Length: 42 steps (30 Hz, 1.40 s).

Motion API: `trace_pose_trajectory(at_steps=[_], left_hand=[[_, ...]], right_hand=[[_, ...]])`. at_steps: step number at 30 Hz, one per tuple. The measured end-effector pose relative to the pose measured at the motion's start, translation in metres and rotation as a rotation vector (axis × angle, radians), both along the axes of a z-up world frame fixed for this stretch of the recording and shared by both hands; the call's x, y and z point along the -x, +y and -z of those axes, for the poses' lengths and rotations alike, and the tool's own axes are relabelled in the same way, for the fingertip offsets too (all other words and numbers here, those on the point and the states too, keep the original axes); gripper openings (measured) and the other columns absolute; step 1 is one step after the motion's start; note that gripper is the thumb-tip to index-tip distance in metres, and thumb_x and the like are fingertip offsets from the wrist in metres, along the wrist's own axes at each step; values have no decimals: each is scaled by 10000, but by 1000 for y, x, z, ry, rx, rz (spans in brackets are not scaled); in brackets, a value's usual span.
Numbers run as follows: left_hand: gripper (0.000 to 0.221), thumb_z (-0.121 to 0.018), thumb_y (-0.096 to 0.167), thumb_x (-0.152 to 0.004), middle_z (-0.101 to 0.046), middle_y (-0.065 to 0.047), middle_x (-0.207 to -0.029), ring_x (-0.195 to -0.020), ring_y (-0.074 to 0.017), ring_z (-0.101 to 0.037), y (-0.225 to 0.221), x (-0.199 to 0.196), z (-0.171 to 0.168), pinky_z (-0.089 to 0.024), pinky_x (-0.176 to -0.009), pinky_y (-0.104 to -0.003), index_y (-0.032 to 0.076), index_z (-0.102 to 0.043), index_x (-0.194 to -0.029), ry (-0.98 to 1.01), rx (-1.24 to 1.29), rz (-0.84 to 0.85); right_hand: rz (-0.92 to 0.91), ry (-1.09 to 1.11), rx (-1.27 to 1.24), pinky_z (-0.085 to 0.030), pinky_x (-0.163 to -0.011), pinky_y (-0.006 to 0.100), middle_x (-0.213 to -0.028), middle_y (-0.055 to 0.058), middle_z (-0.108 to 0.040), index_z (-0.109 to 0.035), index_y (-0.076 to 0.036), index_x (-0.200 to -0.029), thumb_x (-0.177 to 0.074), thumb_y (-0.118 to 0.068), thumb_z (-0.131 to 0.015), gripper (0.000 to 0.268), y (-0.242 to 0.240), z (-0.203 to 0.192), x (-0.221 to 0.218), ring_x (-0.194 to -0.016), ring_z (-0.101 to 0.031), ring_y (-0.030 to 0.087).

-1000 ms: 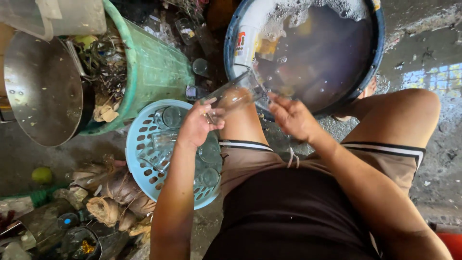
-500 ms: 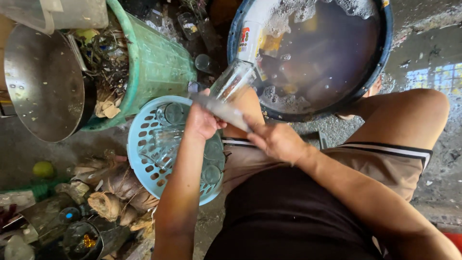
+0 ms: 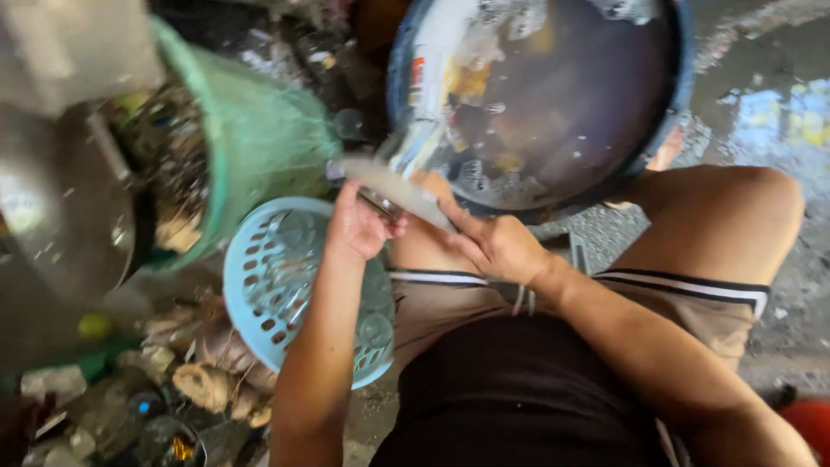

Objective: Scraping labels off glass bottles with a knife and washing them in soapy water

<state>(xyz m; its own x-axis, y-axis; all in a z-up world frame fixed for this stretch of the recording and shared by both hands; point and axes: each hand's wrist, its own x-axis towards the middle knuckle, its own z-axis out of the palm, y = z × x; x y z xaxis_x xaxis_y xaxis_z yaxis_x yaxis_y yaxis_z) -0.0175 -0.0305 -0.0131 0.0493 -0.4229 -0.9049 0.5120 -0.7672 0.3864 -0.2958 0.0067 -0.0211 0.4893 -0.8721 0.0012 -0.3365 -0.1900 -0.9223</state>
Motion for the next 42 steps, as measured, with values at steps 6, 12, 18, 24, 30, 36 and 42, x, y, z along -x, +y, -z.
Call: trace_pose_trajectory(at_steps=[6,12,18,24,30,36,42], left_hand=[[648,-869,467,-723,-666,-209,-872,-666,-350,-736,-88,75,52,-678,-611,-450,65,-527,-1098,-168,42,27],[705,-984,294,-627,-561,-133,-896,-651,-335,-636,-121,146,201,-638,-649,-474,106,-484,-1087,-335,94,50],[708,-1020,72,-490,-621,-90,-913,-806,-321,-681,-126,161,309,-589,-756,-530,118,-598,-1056,-478,50,91],[1037,-1049,100,-478,-605,-139,-1088,-1026,-294,-637,-114,163,331,-534,-932,-480,45,-512,-1363,-586,87,182],[939,-983,104,-451,-605,-172,-1171,-1167,-337,-622,-113,180,303,-508,-1017,-410,77,-577,-1297,-812,194,342],[860,-930,190,-427,-686,-134,-1005,-1084,-315,-677,-158,143,197,-520,-932,-381,119,-625,-1228,-940,620,836],[842,-966,312,-406,-721,-143,-1013,-1037,-322,-710,-145,113,98,-546,-857,-423,124,-669,-1171,-970,693,800]], right_hand=[[697,-48,-549,-418,-1120,520,-1355,225,-625,-643,-39,-1369,-1017,-331,-668,458,-69,87,70,-1301,-558,384],[1178,-203,-978,-536,-384,486,-611,211,-650,-712,-50,-1145,-894,-175,-674,282,-41,263,73,-468,-682,313],[607,-354,-1117,-440,-364,382,-375,140,-479,-713,-63,-701,-791,-157,-630,154,-67,133,64,-305,-544,271],[1155,-308,-1005,-466,-364,356,-555,125,-561,-646,-44,-901,-877,-96,-599,75,-64,142,76,-423,-597,222],[966,-556,-1212,-427,-321,385,-470,142,-470,-605,-34,-771,-848,-37,-638,83,-67,128,63,-333,-503,233],[776,-329,-836,-363,-363,392,-444,196,-508,-693,18,-1093,-881,-91,-576,266,-80,89,78,-356,-565,288],[647,-112,-652,-533,-832,521,-799,290,-731,-633,-15,-1387,-1018,-260,-569,448,-63,11,59,-892,-746,356]])
